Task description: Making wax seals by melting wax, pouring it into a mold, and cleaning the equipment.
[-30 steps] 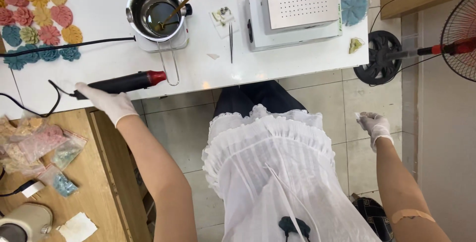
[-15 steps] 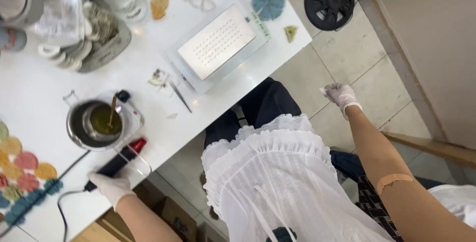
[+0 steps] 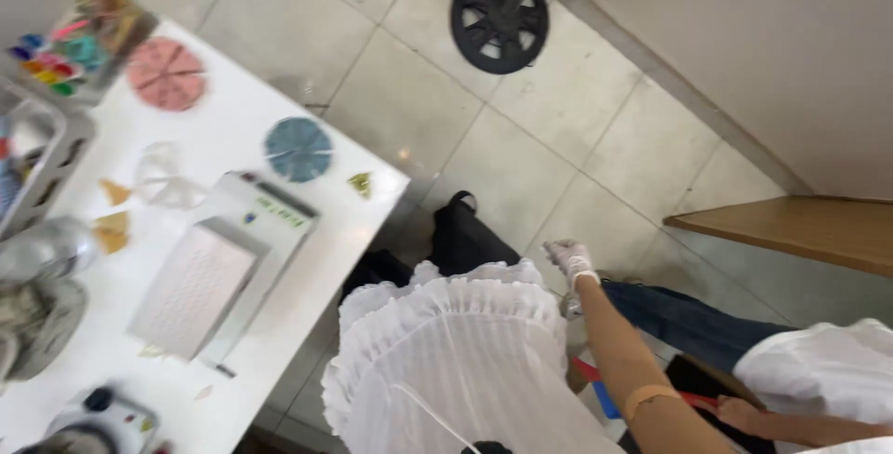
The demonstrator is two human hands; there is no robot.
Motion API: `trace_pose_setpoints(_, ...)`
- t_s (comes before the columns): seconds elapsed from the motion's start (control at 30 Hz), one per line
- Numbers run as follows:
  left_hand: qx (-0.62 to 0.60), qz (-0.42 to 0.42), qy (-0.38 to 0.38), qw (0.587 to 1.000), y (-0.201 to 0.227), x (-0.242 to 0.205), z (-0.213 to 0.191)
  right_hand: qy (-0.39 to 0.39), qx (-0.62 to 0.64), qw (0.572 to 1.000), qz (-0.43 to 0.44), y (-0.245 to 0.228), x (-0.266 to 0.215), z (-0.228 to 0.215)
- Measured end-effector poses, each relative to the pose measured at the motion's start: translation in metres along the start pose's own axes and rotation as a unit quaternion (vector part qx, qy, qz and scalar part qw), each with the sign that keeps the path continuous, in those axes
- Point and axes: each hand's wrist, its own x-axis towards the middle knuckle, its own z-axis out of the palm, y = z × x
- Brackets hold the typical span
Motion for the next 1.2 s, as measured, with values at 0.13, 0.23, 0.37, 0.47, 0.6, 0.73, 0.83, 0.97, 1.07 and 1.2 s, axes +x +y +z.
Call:
trace_pose_setpoints(0.13,0.156,0.006,-0.068,0.985,-0.014,-0.087,0.101,0.055,-0.096,0.991,0.071,-0.032,-0.053,-0.023)
trace_pose_setpoints(0.23,0.259,0.02,-0.107,0.96,-0.002,-0.126,0.152,0.052,-0.12,0.988,0.083,-0.035,-0.041,-0.049)
trace_pose_setpoints(0.37,0.382,0.057,-0.144,0.911,0.026,-0.117,0.209,0.03,-0.124,0.988,0.089,-0.115,-0.045,-0.059)
trace_pose_setpoints(0.47,0.458,0.098,-0.177,0.866,0.05,-0.068,0.274,0.062,-0.108,0.989,0.079,-0.168,-0.019,-0.048)
trace_pose_setpoints(0.6,0.553,0.112,-0.2,0.801,0.054,-0.023,0.307,0.068,-0.119,0.989,0.052,-0.184,0.045,-0.017)
trace_pose_setpoints(0.73,0.614,0.083,-0.198,0.76,0.02,-0.019,0.305,0.05,-0.05,0.995,-0.064,-0.203,0.096,0.0)
trace_pose_setpoints(0.83,0.639,0.062,-0.207,0.739,-0.027,-0.017,0.329,0.007,-0.115,0.989,-0.094,-0.284,0.11,-0.009)
trace_pose_setpoints(0.97,0.332,-0.078,-0.052,0.939,0.029,-0.15,0.414,-0.025,-0.272,0.953,-0.133,-0.326,0.155,-0.031)
trace_pose_setpoints(1.07,0.222,0.05,-0.034,0.973,-0.007,-0.187,0.473,-0.048,-0.285,0.941,-0.174,-0.332,0.214,-0.054)
trace_pose_setpoints(1.2,-0.015,0.079,-0.049,0.996,0.0,-0.227,0.579,-0.082,-0.296,0.942,-0.131,-0.344,0.242,-0.082)
